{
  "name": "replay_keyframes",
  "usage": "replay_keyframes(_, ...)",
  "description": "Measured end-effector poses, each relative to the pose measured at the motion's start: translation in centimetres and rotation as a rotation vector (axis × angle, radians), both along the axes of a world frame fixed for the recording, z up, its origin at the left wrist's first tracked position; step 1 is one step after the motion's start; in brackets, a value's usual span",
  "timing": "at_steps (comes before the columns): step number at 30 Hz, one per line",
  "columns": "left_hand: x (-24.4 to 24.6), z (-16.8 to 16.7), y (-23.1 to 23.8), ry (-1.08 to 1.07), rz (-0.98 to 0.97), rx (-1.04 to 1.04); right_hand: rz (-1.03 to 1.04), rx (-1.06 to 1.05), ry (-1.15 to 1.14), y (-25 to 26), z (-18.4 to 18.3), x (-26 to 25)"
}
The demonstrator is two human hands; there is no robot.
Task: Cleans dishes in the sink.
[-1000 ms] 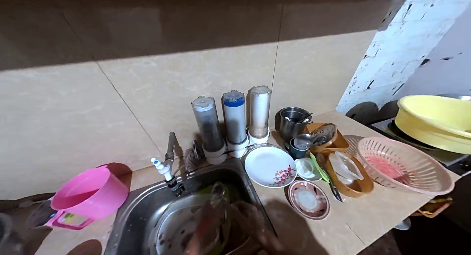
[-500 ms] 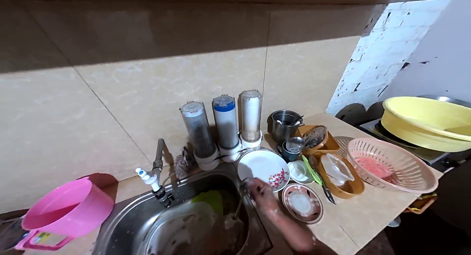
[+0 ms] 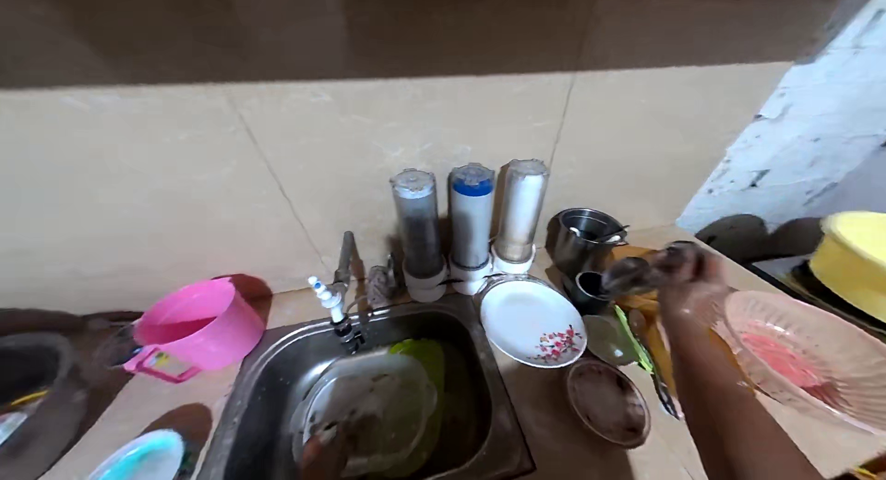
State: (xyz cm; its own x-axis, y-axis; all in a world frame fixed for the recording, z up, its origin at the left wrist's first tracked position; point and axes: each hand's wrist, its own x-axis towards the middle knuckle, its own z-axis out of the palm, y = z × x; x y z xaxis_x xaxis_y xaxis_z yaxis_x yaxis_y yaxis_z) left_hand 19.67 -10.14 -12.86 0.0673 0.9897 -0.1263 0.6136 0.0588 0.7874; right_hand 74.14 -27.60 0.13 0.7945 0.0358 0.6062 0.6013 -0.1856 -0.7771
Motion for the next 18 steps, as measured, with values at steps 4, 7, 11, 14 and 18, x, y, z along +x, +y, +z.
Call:
replay_keyframes(4, -1.1, -2.1, 0.1, -0.048, 0.084, -0.027, 0.012, 0.121, -0.088, 1.0, 1.4, 0.7)
replay_keyframes(7, -1.0, -2.4, 0.8, -0.05, 0.121, -0.077, 0.017, -0.133, -0.089, 2.1, -1.3, 1.3)
replay_keyframes(11, -0.7, -1.9, 1.1, -0.064, 0.153, -0.119, 0.045, -0.43, 0.02, 3.0, -3.6, 0.4)
replay_keyframes(14, -0.8, -2.0, 1.3, -0.067, 0.167, -0.129, 0.093, -0.415, -0.1, 3.1, -5.1, -1.0)
replay_keyframes(18, -0.9, -3.2, 3.4, -0.087, 0.28, -0.193, 0.326, -0.31, -0.265, 3.8, -6.4, -11.8)
